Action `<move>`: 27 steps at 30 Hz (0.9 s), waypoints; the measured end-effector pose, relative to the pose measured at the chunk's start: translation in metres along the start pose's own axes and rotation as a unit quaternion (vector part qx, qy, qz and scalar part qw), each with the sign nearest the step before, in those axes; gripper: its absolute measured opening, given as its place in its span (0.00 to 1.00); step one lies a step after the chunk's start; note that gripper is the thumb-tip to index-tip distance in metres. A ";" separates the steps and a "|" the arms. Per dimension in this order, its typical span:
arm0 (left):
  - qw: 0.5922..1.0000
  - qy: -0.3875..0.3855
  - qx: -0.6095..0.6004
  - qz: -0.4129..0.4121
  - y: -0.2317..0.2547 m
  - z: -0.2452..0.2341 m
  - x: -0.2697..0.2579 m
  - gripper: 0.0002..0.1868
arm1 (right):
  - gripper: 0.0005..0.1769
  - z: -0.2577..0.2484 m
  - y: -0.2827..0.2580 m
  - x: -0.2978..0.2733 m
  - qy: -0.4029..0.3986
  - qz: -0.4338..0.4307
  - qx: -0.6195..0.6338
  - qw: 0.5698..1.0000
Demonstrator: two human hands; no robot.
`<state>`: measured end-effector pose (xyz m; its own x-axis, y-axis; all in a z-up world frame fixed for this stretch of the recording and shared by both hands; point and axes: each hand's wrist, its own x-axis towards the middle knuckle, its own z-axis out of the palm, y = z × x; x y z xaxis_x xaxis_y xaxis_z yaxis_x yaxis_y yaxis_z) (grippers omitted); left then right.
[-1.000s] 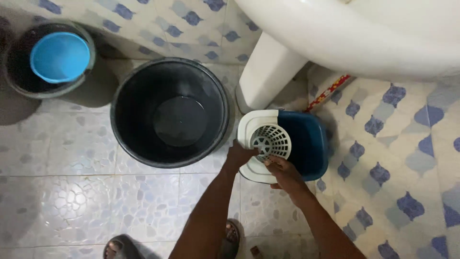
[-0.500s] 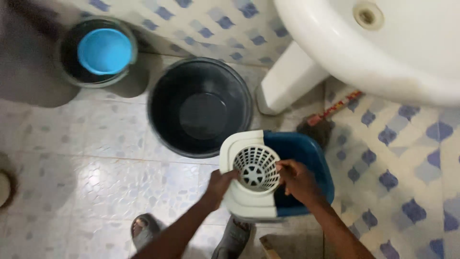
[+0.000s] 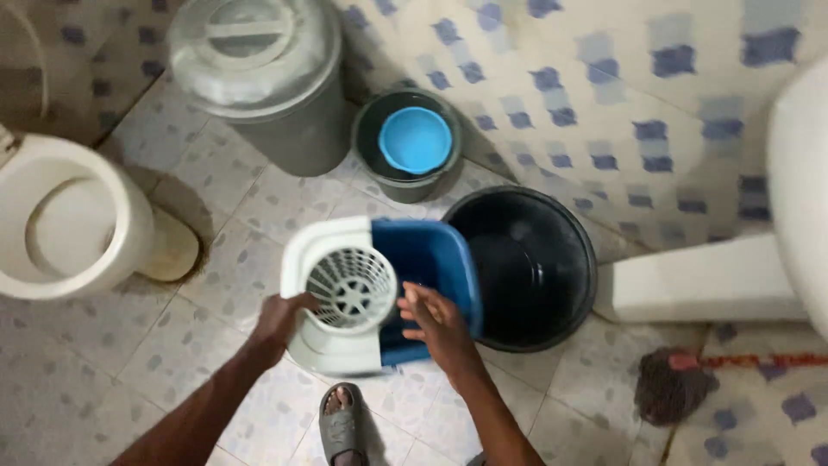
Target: Preparing a mop bucket with water and assembling a mop handle to clean the floor.
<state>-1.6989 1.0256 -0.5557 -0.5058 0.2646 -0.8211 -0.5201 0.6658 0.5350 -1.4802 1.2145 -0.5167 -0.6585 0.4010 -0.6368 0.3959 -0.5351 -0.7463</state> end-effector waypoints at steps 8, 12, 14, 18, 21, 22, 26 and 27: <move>0.961 0.197 -0.190 0.027 -0.066 -0.051 0.108 0.30 | 0.41 0.092 -0.001 0.080 -0.035 0.037 0.000 0.999; 0.902 0.292 -0.309 0.076 -0.102 -0.022 0.167 0.30 | 0.42 0.116 -0.019 0.096 -0.049 0.076 -0.047 0.995; 0.891 0.280 -0.345 0.091 -0.102 -0.018 0.182 0.29 | 0.41 0.124 -0.018 0.109 -0.052 0.099 -0.074 0.991; 0.914 0.169 -0.348 0.120 -0.112 -0.027 0.220 0.30 | 0.41 0.131 -0.007 0.140 -0.053 0.141 -0.110 0.982; 0.956 0.198 -0.217 0.003 -0.142 -0.044 0.275 0.45 | 0.42 0.135 0.001 0.158 -0.045 0.143 -0.092 0.984; 0.956 0.197 -0.217 0.002 -0.125 -0.053 0.267 0.45 | 0.42 0.137 0.004 0.161 -0.045 0.143 -0.092 0.984; 0.971 0.240 0.011 0.012 -0.075 -0.081 0.245 0.60 | 0.42 0.148 -0.006 0.169 -0.033 0.164 -0.079 0.983; 0.952 0.275 0.123 0.043 -0.067 -0.086 0.243 0.61 | 0.42 0.152 -0.015 0.170 -0.027 0.185 -0.085 0.979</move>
<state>-1.8457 0.9855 -0.7739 -0.8586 -0.0354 -0.5114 -0.3179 0.8194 0.4769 -1.6951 1.1773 -0.5844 -0.4803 0.1604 -0.8623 0.7114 -0.5039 -0.4900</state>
